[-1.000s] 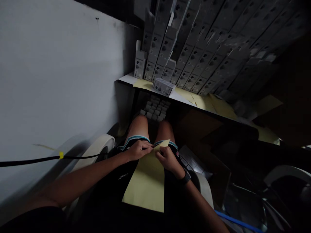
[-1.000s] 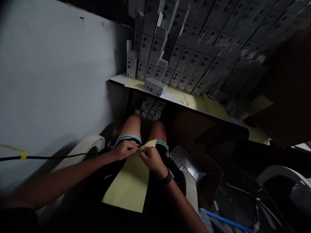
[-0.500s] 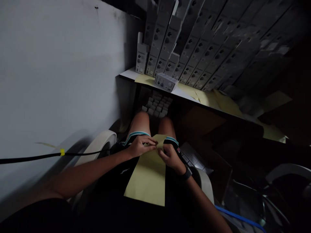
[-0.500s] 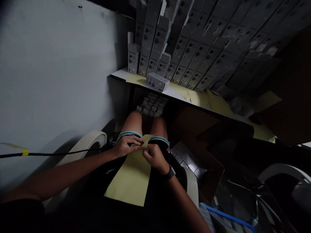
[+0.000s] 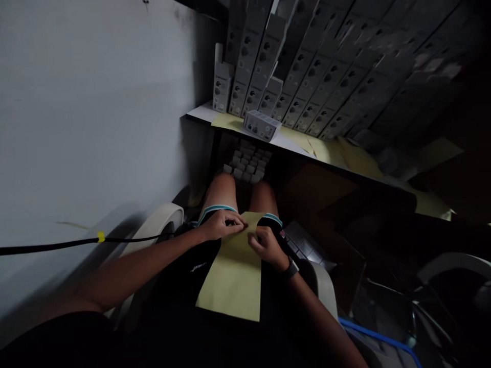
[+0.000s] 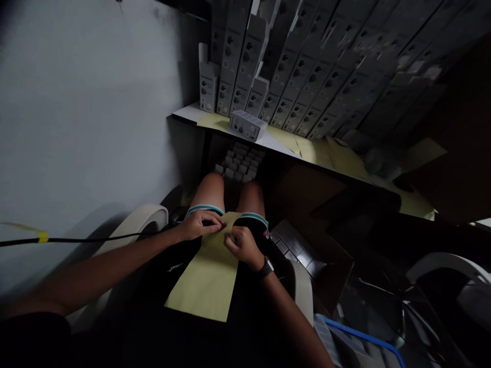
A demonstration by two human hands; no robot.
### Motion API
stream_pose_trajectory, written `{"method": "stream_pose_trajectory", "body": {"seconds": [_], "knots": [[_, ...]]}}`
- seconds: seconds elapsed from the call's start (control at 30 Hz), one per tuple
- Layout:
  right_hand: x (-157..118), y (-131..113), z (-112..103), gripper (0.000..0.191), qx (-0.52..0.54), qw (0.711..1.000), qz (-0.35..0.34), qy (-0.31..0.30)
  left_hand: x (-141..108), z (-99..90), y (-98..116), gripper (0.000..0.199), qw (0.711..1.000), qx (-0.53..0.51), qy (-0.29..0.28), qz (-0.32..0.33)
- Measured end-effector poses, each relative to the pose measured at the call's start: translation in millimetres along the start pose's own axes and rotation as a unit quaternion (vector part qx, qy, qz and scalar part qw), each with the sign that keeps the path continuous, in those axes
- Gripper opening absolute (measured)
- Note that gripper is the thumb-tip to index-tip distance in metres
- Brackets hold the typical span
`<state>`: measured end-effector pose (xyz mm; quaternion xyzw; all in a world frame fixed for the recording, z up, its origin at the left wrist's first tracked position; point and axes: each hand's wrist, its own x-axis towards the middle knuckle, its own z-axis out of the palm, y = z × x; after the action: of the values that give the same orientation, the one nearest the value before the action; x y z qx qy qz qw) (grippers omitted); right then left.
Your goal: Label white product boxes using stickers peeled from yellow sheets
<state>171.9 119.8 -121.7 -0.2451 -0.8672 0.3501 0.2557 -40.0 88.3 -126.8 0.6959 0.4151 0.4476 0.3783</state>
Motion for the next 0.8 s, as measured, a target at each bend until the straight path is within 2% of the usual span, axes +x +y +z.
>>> {"method": "stream_pose_trajectory", "body": {"seconds": [0.27, 0.53, 0.67, 0.8], "knots": [[0.4, 1.6, 0.8, 0.024, 0.022, 1.000, -0.016, 0.003, -2.7, 5.6, 5.9, 0.021, 0.995, 0.058, 0.052, 0.065], [-1.4, 2.9, 3.8, 0.029, 0.024, 0.999, -0.012, 0.023, -2.8, 5.8, 8.8, 0.022, 0.991, 0.101, 0.022, 0.081], [-1.4, 4.5, 4.6, 0.030, 0.029, 0.999, -0.012, 0.027, -1.9, 5.0, 7.6, 0.023, 0.990, 0.119, 0.033, 0.073], [-1.9, 5.8, 5.8, 0.027, 0.040, 0.999, -0.014, 0.033, -4.0, 4.9, 5.7, 0.019, 0.989, 0.111, 0.040, 0.093]]}}
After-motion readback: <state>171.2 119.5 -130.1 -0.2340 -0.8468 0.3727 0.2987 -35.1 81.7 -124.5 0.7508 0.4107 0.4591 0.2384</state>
